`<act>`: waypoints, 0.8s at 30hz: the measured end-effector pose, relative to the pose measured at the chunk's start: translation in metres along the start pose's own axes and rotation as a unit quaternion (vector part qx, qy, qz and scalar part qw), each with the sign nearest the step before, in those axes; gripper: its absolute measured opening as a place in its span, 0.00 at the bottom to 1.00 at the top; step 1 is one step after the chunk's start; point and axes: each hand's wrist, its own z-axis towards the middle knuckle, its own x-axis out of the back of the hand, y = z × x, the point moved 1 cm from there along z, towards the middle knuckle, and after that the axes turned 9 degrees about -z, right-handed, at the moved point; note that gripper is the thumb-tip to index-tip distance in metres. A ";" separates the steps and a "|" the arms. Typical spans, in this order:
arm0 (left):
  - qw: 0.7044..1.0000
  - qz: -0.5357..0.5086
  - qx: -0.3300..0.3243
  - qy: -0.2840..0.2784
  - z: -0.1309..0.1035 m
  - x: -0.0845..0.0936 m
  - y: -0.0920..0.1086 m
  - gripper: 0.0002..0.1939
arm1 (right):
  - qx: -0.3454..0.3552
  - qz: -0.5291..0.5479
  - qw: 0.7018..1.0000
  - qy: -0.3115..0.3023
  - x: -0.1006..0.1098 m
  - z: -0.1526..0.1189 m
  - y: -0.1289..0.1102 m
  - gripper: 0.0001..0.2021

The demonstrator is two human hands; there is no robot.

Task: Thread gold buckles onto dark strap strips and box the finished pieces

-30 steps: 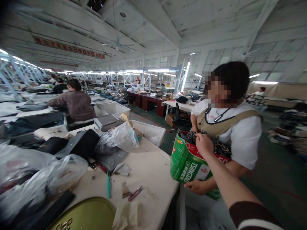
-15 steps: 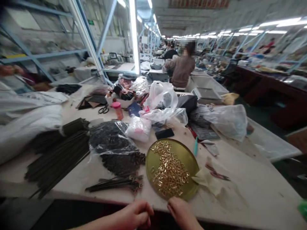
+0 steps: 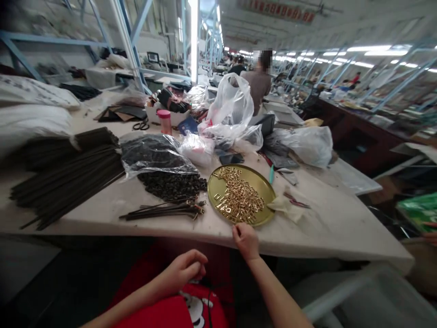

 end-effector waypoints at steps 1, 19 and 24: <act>1.000 0.021 -0.021 -0.009 -0.009 0.002 0.004 0.08 | 0.000 0.005 1.000 0.007 0.002 0.002 0.000 0.15; 0.789 0.573 -0.202 0.092 0.004 0.046 0.098 0.21 | -0.063 0.034 0.995 0.063 0.013 0.125 0.098 0.25; 0.724 0.654 -0.219 0.027 0.122 0.036 0.132 0.27 | -0.016 0.061 0.997 0.041 -0.002 0.168 0.110 0.25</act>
